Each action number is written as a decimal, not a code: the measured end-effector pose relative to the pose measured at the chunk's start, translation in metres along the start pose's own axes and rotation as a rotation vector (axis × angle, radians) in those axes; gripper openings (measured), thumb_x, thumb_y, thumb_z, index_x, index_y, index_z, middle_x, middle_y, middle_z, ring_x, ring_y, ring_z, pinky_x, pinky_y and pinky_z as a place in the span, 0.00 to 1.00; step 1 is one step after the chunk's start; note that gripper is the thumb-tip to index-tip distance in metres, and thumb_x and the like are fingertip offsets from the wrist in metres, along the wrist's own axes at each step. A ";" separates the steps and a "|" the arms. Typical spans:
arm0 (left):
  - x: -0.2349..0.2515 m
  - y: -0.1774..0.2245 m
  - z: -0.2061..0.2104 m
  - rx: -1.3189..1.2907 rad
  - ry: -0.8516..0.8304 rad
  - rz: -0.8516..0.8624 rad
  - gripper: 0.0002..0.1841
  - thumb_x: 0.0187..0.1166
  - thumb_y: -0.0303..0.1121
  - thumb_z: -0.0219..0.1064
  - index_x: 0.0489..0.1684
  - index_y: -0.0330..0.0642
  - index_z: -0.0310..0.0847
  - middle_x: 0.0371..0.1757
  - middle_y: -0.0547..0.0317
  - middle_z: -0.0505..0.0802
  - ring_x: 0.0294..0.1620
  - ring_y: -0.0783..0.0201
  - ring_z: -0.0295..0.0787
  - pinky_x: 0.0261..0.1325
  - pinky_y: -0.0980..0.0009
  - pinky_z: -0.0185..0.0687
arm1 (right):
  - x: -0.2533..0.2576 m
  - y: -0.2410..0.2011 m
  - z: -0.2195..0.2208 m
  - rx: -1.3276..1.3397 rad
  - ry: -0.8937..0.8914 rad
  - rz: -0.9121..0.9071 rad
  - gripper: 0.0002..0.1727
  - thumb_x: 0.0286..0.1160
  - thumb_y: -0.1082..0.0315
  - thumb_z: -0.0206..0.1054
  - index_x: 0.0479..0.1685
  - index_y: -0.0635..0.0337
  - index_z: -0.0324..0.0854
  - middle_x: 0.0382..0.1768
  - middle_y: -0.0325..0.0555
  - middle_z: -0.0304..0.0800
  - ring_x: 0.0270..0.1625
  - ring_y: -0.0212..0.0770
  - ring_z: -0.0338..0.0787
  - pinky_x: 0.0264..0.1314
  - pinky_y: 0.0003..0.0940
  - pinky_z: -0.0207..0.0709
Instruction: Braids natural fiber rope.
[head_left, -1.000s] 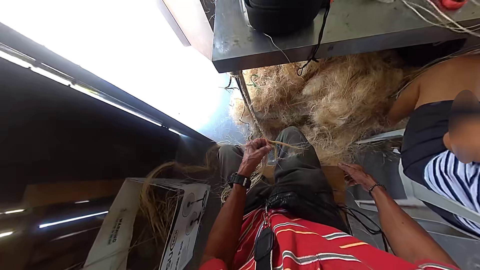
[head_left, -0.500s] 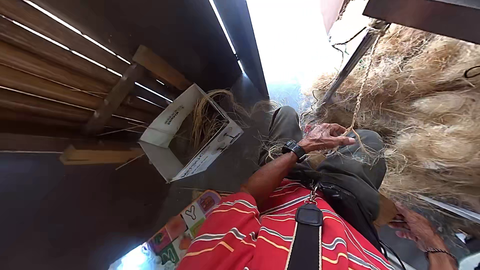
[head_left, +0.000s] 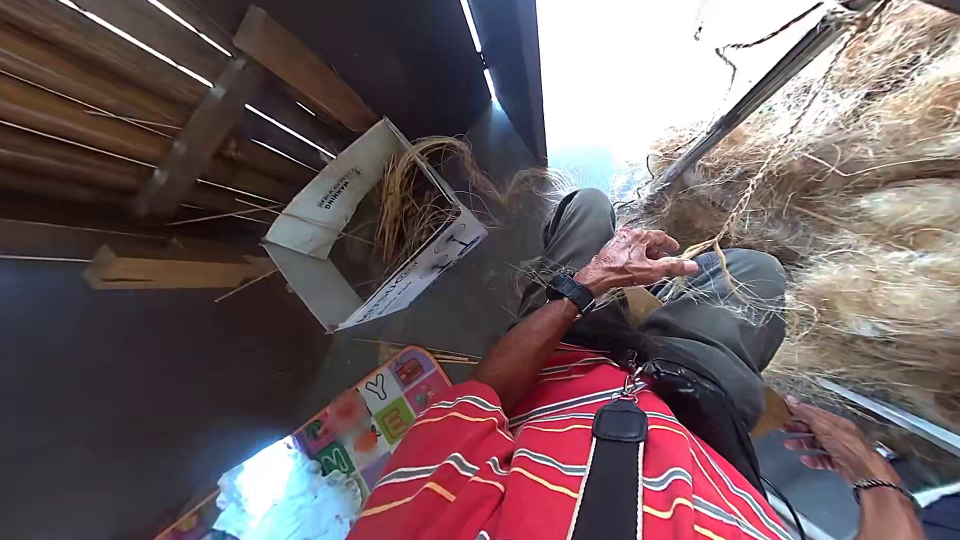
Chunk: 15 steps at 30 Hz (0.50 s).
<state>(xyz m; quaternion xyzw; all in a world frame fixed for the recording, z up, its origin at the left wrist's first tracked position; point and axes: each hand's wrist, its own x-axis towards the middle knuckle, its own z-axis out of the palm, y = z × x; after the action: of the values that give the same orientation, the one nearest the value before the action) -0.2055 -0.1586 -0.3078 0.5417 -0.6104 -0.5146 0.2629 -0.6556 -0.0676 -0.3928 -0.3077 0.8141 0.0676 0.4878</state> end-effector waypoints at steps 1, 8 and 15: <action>-0.002 0.001 -0.002 -0.024 0.017 0.020 0.23 0.79 0.44 0.74 0.63 0.34 0.87 0.44 0.48 0.96 0.45 0.59 0.93 0.60 0.57 0.87 | 0.000 -0.001 -0.001 -0.012 -0.005 0.005 0.29 0.89 0.41 0.55 0.66 0.56 0.80 0.37 0.50 0.91 0.26 0.43 0.87 0.23 0.38 0.77; -0.008 0.004 -0.019 -0.166 0.150 0.078 0.16 0.80 0.36 0.72 0.57 0.32 0.90 0.49 0.48 0.96 0.49 0.61 0.94 0.62 0.58 0.88 | 0.001 -0.015 0.000 -0.072 -0.005 0.014 0.25 0.89 0.44 0.58 0.64 0.55 0.82 0.36 0.50 0.90 0.24 0.42 0.86 0.22 0.37 0.76; -0.038 0.000 -0.057 -0.097 0.371 -0.012 0.17 0.87 0.34 0.63 0.67 0.36 0.84 0.62 0.46 0.92 0.60 0.57 0.91 0.67 0.57 0.85 | -0.012 -0.035 -0.004 -0.159 0.038 -0.130 0.21 0.88 0.52 0.63 0.63 0.60 0.82 0.42 0.57 0.88 0.33 0.48 0.85 0.37 0.49 0.80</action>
<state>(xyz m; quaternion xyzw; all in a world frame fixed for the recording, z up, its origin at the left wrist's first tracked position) -0.1448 -0.1431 -0.2794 0.6175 -0.5227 -0.4363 0.3938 -0.6349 -0.0924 -0.3741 -0.3989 0.7937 0.0943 0.4495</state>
